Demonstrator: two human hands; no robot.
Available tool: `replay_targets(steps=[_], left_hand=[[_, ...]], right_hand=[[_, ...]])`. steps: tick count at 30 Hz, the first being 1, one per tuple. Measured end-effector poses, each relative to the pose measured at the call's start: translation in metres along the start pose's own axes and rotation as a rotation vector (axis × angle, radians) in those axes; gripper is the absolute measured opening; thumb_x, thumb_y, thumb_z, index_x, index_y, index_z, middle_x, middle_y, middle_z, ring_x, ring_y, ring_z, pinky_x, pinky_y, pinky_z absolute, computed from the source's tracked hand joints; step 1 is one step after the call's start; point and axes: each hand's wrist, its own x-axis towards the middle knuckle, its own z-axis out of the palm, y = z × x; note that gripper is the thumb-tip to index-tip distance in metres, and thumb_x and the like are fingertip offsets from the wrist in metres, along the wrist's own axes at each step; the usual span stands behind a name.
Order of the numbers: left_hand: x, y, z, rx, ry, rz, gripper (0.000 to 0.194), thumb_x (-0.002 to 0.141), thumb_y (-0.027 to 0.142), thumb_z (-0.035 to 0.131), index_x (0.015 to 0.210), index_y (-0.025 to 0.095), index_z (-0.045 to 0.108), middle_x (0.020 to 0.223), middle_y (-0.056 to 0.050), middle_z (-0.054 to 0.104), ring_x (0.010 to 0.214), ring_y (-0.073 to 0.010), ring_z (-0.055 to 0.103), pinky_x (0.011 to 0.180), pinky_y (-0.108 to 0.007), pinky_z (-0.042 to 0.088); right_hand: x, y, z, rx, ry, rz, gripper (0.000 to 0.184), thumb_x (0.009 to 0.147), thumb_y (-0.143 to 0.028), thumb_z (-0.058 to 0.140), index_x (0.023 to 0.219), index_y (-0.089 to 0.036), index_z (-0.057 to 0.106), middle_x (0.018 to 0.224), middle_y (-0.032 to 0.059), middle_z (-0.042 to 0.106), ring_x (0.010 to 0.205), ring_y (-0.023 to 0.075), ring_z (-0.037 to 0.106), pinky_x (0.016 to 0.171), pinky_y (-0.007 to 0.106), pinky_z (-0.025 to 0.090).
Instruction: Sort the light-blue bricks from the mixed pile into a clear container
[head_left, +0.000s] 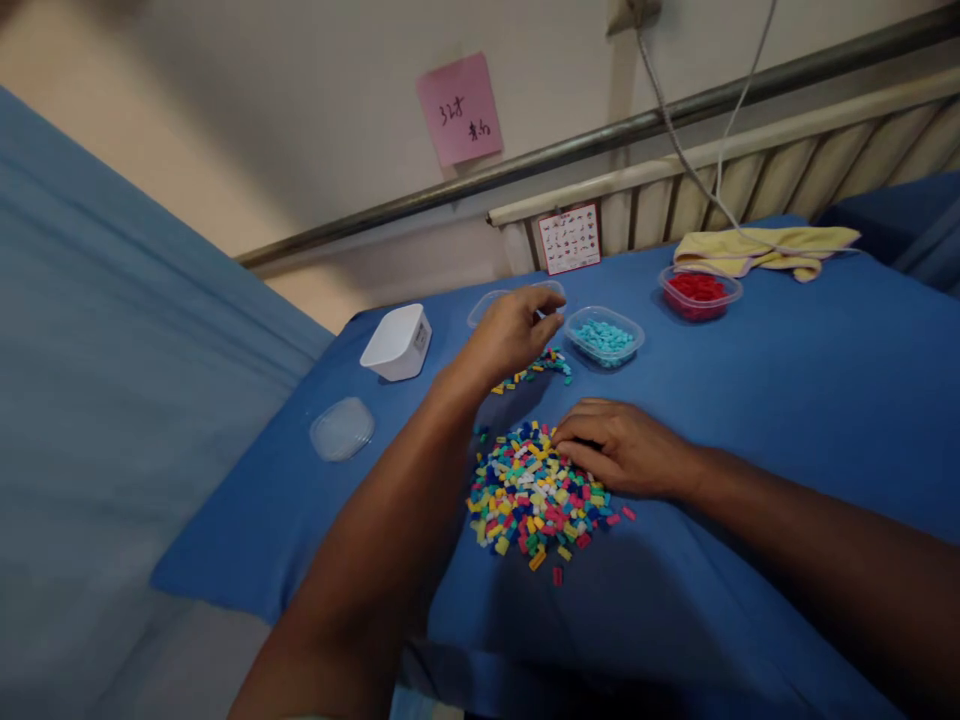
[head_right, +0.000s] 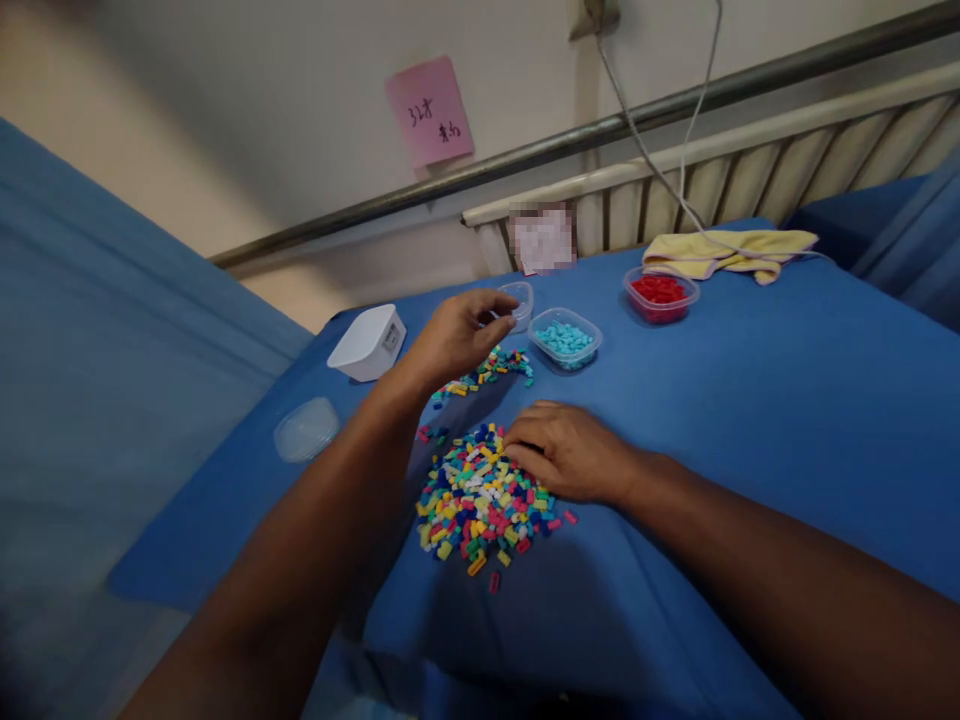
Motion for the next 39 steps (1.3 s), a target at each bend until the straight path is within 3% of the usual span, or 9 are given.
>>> replay_targets(steps=[7, 13, 18, 21, 24, 30, 33, 36, 39], left_hand=[[-0.112, -0.06, -0.063, 0.116, -0.002, -0.382, 0.026, 0.096, 0.032, 0.062, 0.105, 0.017, 0.081, 0.1, -0.005, 0.081, 0.09, -0.0232, 0.074, 0.081, -0.033, 0.054], [-0.183, -0.071, -0.051, 0.183, -0.064, -0.465, 0.036, 0.097, 0.028, 0.056, 0.121, 0.017, 0.081, 0.122, -0.014, 0.079, 0.108, -0.0326, 0.075, 0.097, -0.041, 0.056], [-0.192, -0.063, -0.037, -0.008, -0.043, -0.464, 0.046, 0.091, 0.012, 0.049, 0.125, 0.015, 0.08, 0.122, -0.013, 0.08, 0.111, -0.0297, 0.076, 0.101, -0.039, 0.057], [-0.187, -0.066, -0.038, -0.13, 0.09, -0.491, 0.049, 0.09, 0.011, 0.049, 0.13, 0.012, 0.077, 0.117, -0.011, 0.081, 0.103, -0.0266, 0.077, 0.096, -0.037, 0.059], [-0.181, -0.073, -0.038, -0.096, 0.148, -0.469, 0.051, 0.091, 0.009, 0.049, 0.135, 0.011, 0.075, 0.122, -0.012, 0.08, 0.109, -0.0263, 0.076, 0.1, -0.037, 0.058], [-0.185, -0.077, -0.024, 0.096, 0.081, -0.414, 0.052, 0.091, 0.005, 0.049, 0.134, 0.015, 0.076, 0.127, -0.013, 0.079, 0.12, -0.0313, 0.073, 0.106, -0.042, 0.055], [-0.191, -0.077, -0.02, 0.08, 0.053, -0.402, 0.052, 0.089, 0.005, 0.049, 0.132, 0.017, 0.078, 0.122, -0.011, 0.08, 0.115, -0.0309, 0.074, 0.102, -0.042, 0.055], [-0.195, -0.082, -0.02, -0.116, 0.135, -0.418, 0.05, 0.089, 0.007, 0.048, 0.128, 0.016, 0.078, 0.106, -0.007, 0.081, 0.099, -0.0247, 0.075, 0.094, -0.036, 0.057], [-0.198, -0.086, -0.018, -0.239, 0.201, -0.421, 0.05, 0.087, 0.008, 0.049, 0.128, 0.015, 0.077, 0.107, -0.007, 0.08, 0.1, -0.0235, 0.075, 0.096, -0.035, 0.058]], right_hand=[[-0.003, 0.004, 0.003, 0.007, 0.054, 0.125, 0.019, 0.11, -0.028, 0.059, 0.109, -0.022, 0.077, 0.104, 0.0068, 0.081, 0.099, 0.0236, 0.075, 0.091, 0.041, 0.058], [-0.007, 0.018, 0.008, -0.145, 0.188, 0.159, 0.022, 0.104, -0.027, 0.059, 0.115, -0.022, 0.078, 0.117, 0.0117, 0.081, 0.112, 0.0308, 0.075, 0.102, 0.05, 0.059], [-0.012, 0.034, 0.015, -0.306, 0.258, 0.333, 0.036, 0.102, -0.03, 0.055, 0.131, -0.019, 0.074, 0.127, 0.017, 0.08, 0.118, 0.0375, 0.074, 0.105, 0.057, 0.059], [-0.015, 0.038, 0.015, -0.27, 0.23, 0.368, 0.04, 0.103, -0.031, 0.052, 0.136, -0.019, 0.071, 0.132, 0.0155, 0.079, 0.12, 0.0351, 0.076, 0.108, 0.053, 0.06], [-0.017, 0.041, 0.015, -0.26, 0.258, 0.387, 0.042, 0.104, -0.03, 0.049, 0.14, -0.019, 0.068, 0.137, 0.0159, 0.078, 0.125, 0.0342, 0.075, 0.111, 0.052, 0.059], [-0.013, 0.046, 0.018, -0.345, 0.157, 0.373, 0.057, 0.102, -0.031, 0.051, 0.155, -0.014, 0.058, 0.154, 0.0214, 0.067, 0.141, 0.0404, 0.065, 0.119, 0.061, 0.051], [-0.012, 0.046, 0.019, -0.31, 0.14, 0.368, 0.054, 0.101, -0.03, 0.052, 0.153, -0.017, 0.06, 0.147, 0.0186, 0.073, 0.136, 0.0396, 0.068, 0.117, 0.061, 0.052], [-0.015, 0.045, 0.017, -0.173, 0.235, 0.399, 0.045, 0.106, -0.033, 0.048, 0.148, -0.021, 0.063, 0.128, 0.0115, 0.082, 0.12, 0.0313, 0.076, 0.11, 0.052, 0.058], [-0.018, 0.045, 0.014, -0.156, 0.337, 0.455, 0.042, 0.108, -0.035, 0.046, 0.142, -0.021, 0.066, 0.119, 0.0103, 0.085, 0.112, 0.0288, 0.078, 0.104, 0.049, 0.06]])
